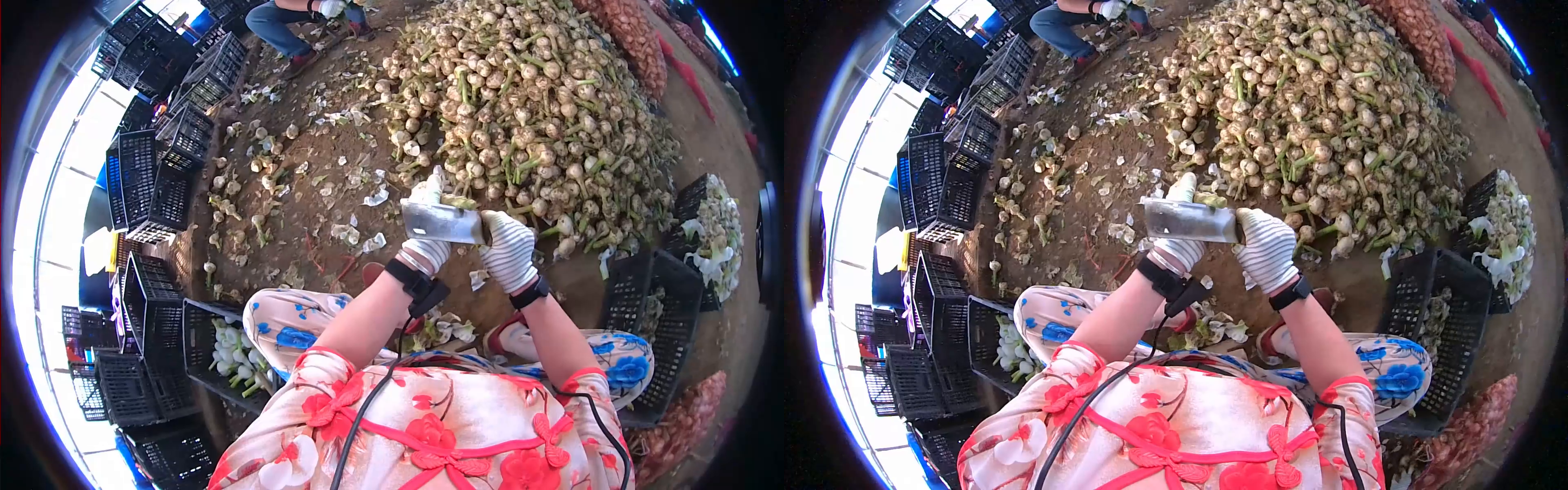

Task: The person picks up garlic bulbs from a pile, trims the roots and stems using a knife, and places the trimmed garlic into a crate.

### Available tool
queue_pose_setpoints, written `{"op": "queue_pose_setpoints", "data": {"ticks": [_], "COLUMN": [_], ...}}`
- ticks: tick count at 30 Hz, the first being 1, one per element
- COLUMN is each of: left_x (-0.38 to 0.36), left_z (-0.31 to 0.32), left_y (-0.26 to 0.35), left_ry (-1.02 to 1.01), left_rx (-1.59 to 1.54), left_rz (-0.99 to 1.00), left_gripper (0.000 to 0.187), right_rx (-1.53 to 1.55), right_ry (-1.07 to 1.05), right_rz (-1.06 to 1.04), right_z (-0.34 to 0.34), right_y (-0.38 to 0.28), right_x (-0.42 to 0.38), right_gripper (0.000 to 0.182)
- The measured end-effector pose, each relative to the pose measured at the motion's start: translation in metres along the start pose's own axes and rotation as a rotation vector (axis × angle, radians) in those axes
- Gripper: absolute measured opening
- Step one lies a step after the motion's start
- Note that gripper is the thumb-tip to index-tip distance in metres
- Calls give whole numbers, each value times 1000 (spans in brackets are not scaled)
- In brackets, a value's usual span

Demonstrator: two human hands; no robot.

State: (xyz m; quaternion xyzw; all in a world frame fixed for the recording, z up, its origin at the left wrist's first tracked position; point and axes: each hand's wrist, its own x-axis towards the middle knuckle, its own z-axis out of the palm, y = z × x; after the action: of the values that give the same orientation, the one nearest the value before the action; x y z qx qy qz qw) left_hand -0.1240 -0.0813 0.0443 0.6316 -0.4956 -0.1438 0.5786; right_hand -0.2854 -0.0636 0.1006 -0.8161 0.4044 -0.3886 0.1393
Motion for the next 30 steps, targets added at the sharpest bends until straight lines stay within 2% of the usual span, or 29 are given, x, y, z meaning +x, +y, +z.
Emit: {"op": "queue_pose_setpoints", "data": {"ticks": [2, 4, 6, 7, 8, 9, 10, 11, 12, 13, 14, 16, 17, 18, 20, 22, 23, 24, 26, 27, 28, 30], "left_x": [-5, -3, 3, 1, -12, -10, 25, 38, 63, 76, 91, 78, 68, 58, 40, 29, 24, 21, 17, 16, 12, 6], "left_z": [3, -4, -17, -22, -17, -22, -42, -69, -93, -107, -109, -102, -91, -78, -57, -44, -38, -33, -25, -21, -18, -9], "left_y": [6, 58, 100, 107, 64, 47, 27, 50, 41, 33, 29, -2, -19, -24, -40, -56, -57, -62, -71, -75, -78, -80], "left_ry": [-37, 1, -91, -147, -243, -276, -482, -164, 74, 272, 472, 300, 184, 151, 128, 31, -7, -52, -89, -142, -152, -183], "left_rx": [-1043, -1166, -1066, -1005, -1132, -1150, -1163, -1113, -1314, -1328, -1351, -1217, -1251, -1199, -1135, -1004, -982, -1023, -986, -1024, -924, -892], "left_rz": [-694, -788, -1129, -1300, -1109, -934, -919, -665, -646, -676, -676, -803, -791, -841, -936, -984, -1006, -1010, -1151, -1169, -1178, -1225], "left_gripper": [16, 16, 18, 20, 21, 21, 25, 32, 38, 41, 45, 46, 43, 36, 29, 24, 22, 21, 21, 21, 23, 26], "right_rx": [-68, -83, 13, 49, -267, -266, -264, -311, -352, -346, -349, -389, -373, -274, -246, -305, -315, -311, -385, -396, -391, -427], "right_ry": [-19, -42, 36, -90, -317, -274, -234, -238, -258, -332, -321, -299, -385, -576, -682, -698, -844, -851, -949, -933, -942, -835], "right_rz": [-35, -46, 21, 300, 646, 730, 817, 799, 796, 880, 884, 766, 773, 860, 889, 762, 888, 892, 880, 844, 851, 718], "right_z": [-1, 3, 21, 36, 31, 37, 43, 35, 27, 25, 30, 49, 49, 41, 47, 70, 80, 80, 84, 85, 86, 83], "right_y": [3, 11, 35, 65, 78, 108, 138, 145, 144, 152, 165, 192, 190, 182, 187, 214, 225, 228, 231, 234, 239, 240], "right_x": [3, 3, -9, -25, -22, -40, -59, -59, -63, -59, -60, -62, -47, -19, 7, 10, 18, 20, 26, 23, 18, 13], "right_gripper": [21, 23, 24, 21, 23, 26, 29, 33, 36, 40, 40, 39, 40, 46, 49, 51, 55, 55, 60, 60, 60, 58]}}
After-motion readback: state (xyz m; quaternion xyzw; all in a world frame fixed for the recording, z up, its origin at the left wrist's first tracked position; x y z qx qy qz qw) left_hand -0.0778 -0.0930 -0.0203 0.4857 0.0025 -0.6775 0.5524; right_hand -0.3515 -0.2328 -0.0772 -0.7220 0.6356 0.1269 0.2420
